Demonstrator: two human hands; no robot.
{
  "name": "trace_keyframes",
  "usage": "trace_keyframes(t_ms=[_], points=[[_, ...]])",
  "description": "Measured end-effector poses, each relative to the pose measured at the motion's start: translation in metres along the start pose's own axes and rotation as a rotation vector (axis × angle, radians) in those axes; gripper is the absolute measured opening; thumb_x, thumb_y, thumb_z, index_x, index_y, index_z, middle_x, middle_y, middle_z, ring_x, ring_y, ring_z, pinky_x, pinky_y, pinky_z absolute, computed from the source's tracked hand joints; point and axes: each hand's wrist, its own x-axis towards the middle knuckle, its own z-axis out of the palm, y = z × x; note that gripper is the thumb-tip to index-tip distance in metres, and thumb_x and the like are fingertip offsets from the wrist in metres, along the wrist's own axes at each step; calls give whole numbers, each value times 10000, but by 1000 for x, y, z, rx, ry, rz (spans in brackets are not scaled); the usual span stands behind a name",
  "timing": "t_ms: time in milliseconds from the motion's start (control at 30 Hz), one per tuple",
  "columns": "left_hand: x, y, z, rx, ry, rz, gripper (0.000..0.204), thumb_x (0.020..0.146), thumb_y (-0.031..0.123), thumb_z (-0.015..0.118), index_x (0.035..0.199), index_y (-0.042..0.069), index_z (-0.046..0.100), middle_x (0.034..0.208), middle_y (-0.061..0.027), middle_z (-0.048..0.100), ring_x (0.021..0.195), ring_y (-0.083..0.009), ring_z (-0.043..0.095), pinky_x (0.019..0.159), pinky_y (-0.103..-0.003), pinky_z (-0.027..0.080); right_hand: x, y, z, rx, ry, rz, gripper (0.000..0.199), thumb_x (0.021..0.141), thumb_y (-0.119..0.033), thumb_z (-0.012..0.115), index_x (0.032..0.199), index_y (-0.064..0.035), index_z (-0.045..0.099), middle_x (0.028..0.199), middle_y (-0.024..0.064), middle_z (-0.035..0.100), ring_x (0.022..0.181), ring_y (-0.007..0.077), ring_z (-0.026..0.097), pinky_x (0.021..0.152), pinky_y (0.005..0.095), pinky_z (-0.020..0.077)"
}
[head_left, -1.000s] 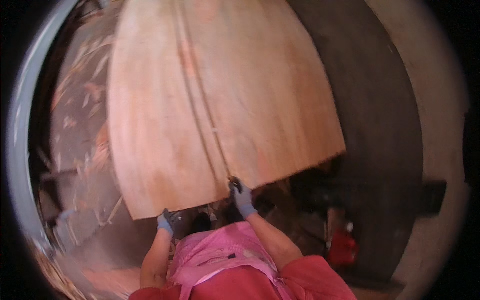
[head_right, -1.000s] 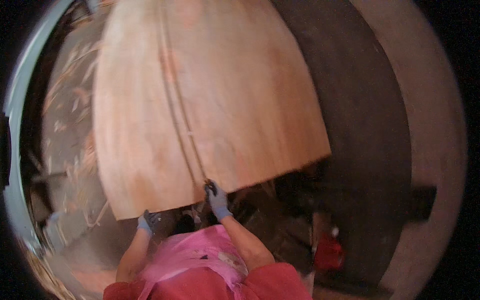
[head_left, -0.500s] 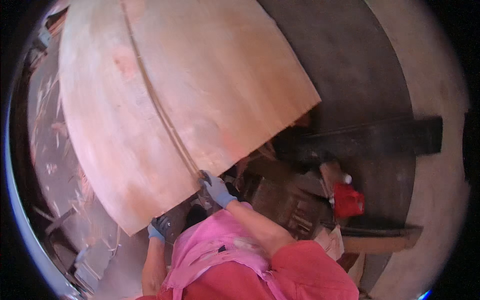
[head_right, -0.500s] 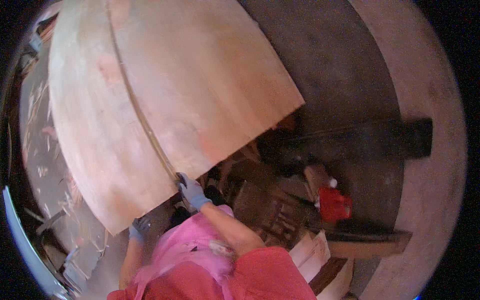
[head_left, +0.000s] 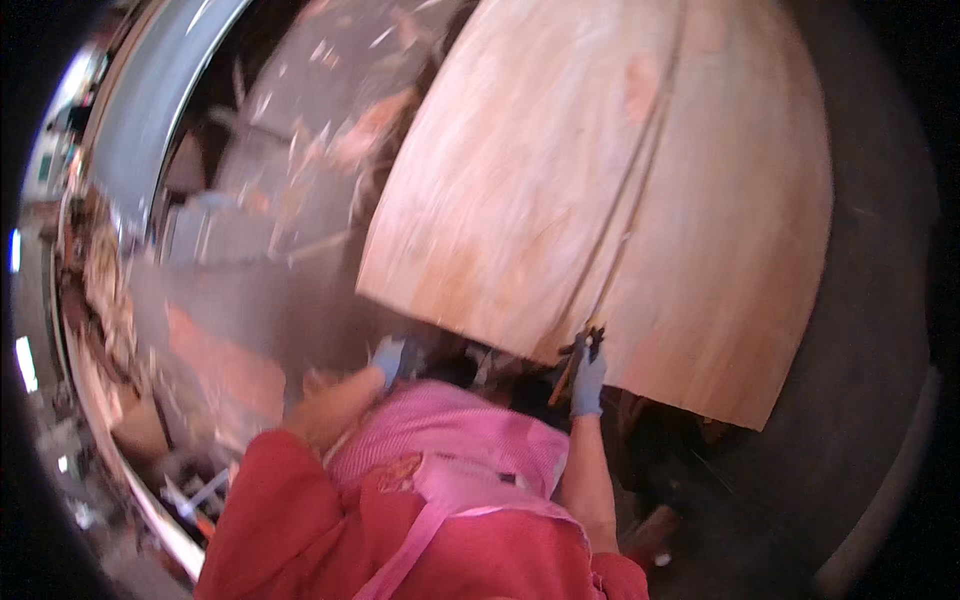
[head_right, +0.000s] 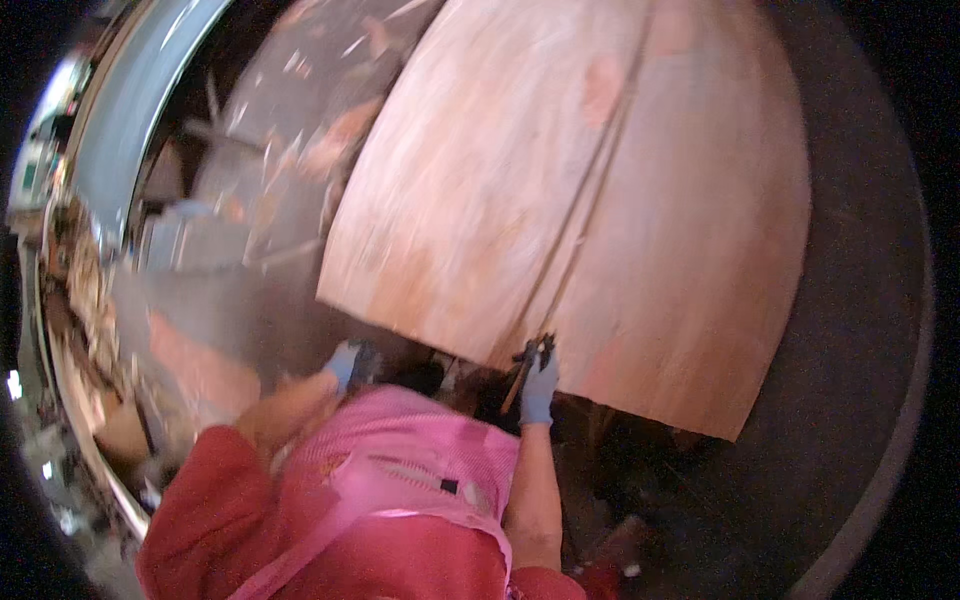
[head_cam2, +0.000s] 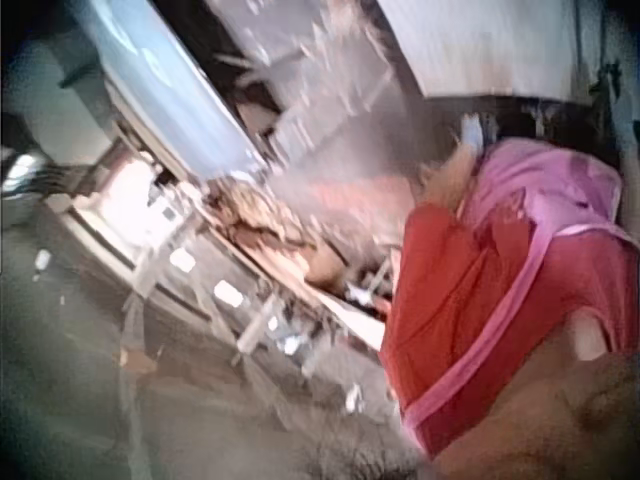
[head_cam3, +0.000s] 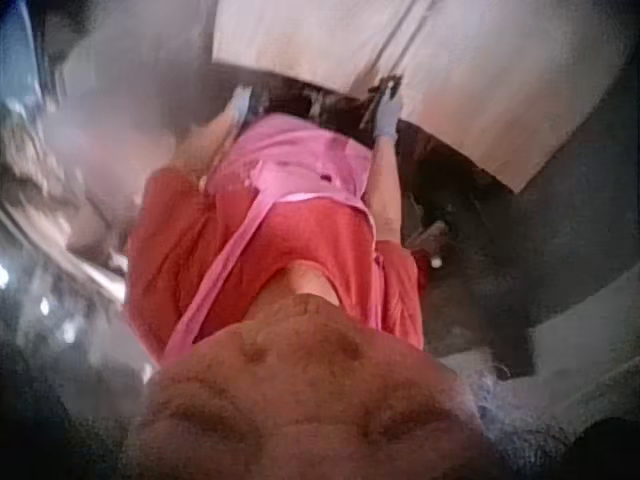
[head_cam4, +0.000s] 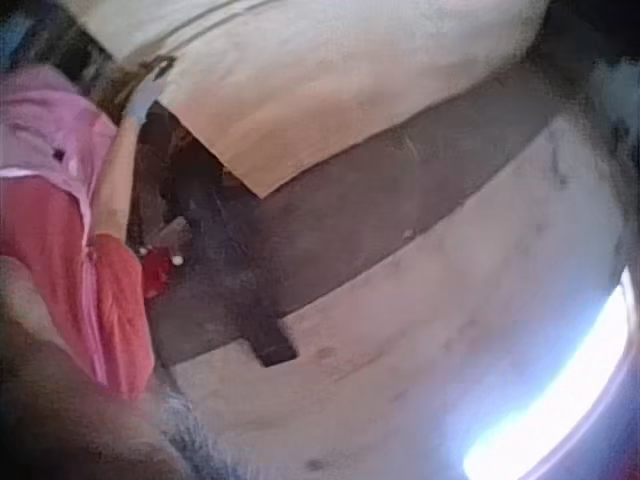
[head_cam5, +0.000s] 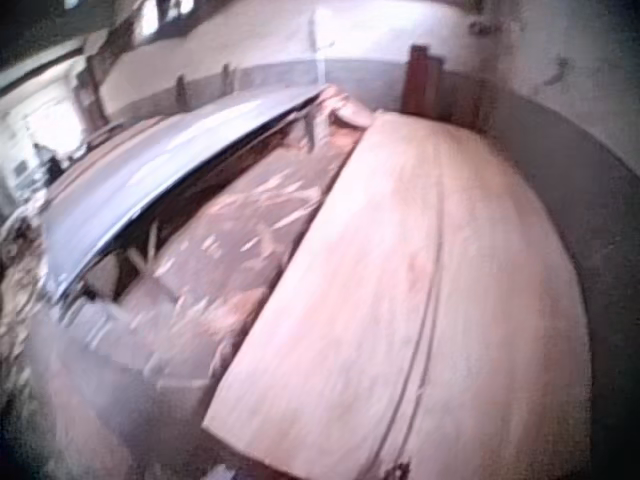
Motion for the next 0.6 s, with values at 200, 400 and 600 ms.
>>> trace_keyframes(t_ms=[200,400,600], points=[[-23,37,6,263,463,460,112,919,187,601,954,98,660,758,-85,686,629,-240,660,546,-365,510,-16,-17,10,88,24,-37,393,985,-293,602,1315,-105,501,744,85,640,533,156,572,464,288,461],[-18,97,-15,896,1065,652,412,858,185,695,1247,121,574,1005,-136,705,896,-321,685,779,-428,533,-9,-7,4,-28,19,-77,414,992,-251,587,1343,-44,512,774,68,665,655,138,592,598,281,460],[-3,135,-19,866,1193,436,481,814,268,731,1243,103,591,1091,-123,699,1048,-347,645,895,-442,496,-10,0,-6,-159,32,-97,496,981,-277,611,1386,-9,506,1186,89,607,1008,163,553,880,309,453]])
